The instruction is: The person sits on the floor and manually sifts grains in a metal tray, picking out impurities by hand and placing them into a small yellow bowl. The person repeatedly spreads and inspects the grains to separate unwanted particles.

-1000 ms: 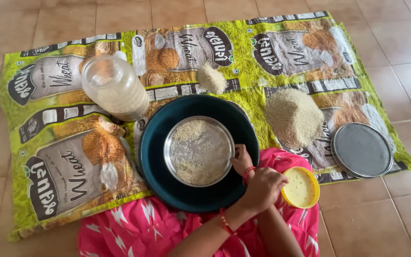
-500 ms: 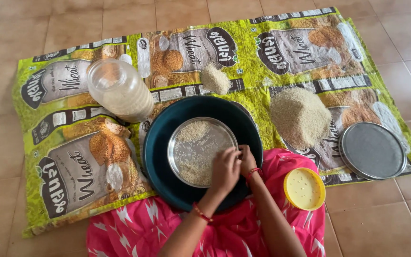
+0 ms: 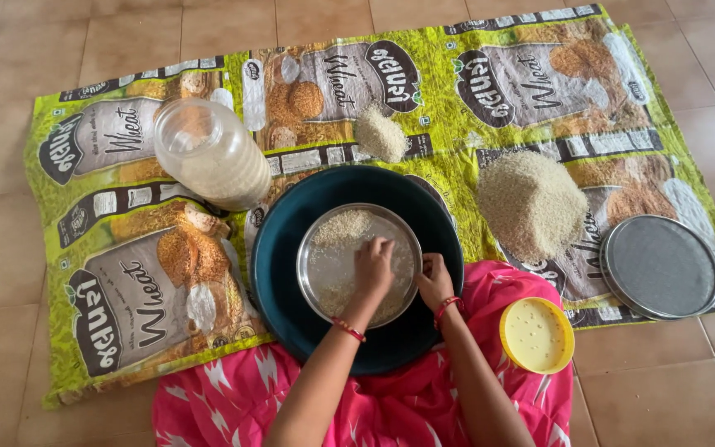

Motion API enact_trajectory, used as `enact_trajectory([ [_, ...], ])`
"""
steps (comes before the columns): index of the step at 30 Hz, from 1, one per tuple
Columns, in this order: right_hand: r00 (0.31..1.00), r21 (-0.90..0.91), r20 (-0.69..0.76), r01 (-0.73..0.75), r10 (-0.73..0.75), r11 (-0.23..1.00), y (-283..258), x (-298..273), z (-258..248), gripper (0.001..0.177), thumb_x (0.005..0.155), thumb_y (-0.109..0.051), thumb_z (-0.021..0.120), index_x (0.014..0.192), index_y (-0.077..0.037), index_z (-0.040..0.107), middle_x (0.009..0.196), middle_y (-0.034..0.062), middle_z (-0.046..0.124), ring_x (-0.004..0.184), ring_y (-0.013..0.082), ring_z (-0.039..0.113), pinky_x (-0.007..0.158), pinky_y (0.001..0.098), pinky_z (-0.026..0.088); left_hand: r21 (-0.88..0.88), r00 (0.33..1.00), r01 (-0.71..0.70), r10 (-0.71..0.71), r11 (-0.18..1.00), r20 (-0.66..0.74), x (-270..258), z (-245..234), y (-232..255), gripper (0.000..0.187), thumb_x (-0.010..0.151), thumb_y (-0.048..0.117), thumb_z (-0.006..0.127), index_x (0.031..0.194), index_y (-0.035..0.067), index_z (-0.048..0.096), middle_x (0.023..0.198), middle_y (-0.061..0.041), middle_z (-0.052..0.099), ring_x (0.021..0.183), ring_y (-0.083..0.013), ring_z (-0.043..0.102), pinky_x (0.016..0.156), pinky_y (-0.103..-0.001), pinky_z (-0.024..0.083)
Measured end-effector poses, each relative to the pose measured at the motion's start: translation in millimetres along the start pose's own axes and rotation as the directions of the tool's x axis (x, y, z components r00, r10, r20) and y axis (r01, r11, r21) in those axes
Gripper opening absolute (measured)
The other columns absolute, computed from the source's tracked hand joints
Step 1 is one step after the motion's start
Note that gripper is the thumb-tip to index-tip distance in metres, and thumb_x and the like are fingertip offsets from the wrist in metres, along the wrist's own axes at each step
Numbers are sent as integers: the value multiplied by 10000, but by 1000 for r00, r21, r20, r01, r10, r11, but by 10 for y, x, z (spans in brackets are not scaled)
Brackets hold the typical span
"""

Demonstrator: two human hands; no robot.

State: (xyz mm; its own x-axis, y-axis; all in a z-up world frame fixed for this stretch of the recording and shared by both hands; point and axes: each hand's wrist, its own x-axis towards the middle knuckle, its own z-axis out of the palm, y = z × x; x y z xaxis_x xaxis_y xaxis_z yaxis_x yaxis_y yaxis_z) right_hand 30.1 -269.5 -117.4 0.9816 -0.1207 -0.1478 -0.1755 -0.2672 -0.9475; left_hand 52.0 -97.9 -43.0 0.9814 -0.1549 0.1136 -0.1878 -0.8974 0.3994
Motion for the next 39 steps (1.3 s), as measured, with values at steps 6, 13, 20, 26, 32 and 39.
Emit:
enact_trajectory([
  [6,1000,20,10,3,-3,1000,90,25,-30,340,864,-13,618,1198,18,569,922,99,666,812,170,634,732,293,540,-450,971,67,46,890,236,-562,-104,182,281,993,71,647,1272,48,670,1281,-162,656,1202,-340,600,1009,-441,511],
  [13,997,253,72,-40,23,967,116,37,-44,293,996,-106,472,1239,14,584,943,69,670,805,150,606,737,274,509,-170,998,8,-18,985,-58,94,-202,-50,423,826,-27,645,1239,57,684,1281,-165,655,1215,-330,595,1027,-443,491],
  [20,986,348,104,-162,133,923,88,29,-43,339,1026,-195,429,1260,-20,603,923,60,660,767,148,600,728,296,526,12,990,-125,123,992,71,232,131,-20,411,920,-30,580,1302,90,673,1392,-115,605,1303,-297,536,1113,-471,420],
  [26,986,331,87,-164,143,929,105,46,-51,333,1028,-207,441,1248,-22,610,925,60,654,769,145,593,736,299,517,-334,924,-206,296,920,243,-479,19,-104,146,989,91,638,1075,63,753,1192,-119,732,1159,-265,670,1087,-408,501],
  [32,980,344,111,-194,165,919,56,50,-48,336,1026,-223,438,1239,-29,610,917,55,646,763,139,583,737,303,521,-208,994,-99,88,973,-61,-399,-577,-397,373,866,-73,568,1173,55,737,1199,-139,707,1151,-293,641,1050,-443,470],
  [39,983,328,100,-177,152,928,62,69,-46,324,1019,-214,446,1225,-22,606,932,61,668,770,144,608,737,304,532,-148,997,-35,45,988,61,-352,-586,-274,522,724,-70,653,1236,18,701,1245,-181,648,1165,-385,583,981,-487,449],
])
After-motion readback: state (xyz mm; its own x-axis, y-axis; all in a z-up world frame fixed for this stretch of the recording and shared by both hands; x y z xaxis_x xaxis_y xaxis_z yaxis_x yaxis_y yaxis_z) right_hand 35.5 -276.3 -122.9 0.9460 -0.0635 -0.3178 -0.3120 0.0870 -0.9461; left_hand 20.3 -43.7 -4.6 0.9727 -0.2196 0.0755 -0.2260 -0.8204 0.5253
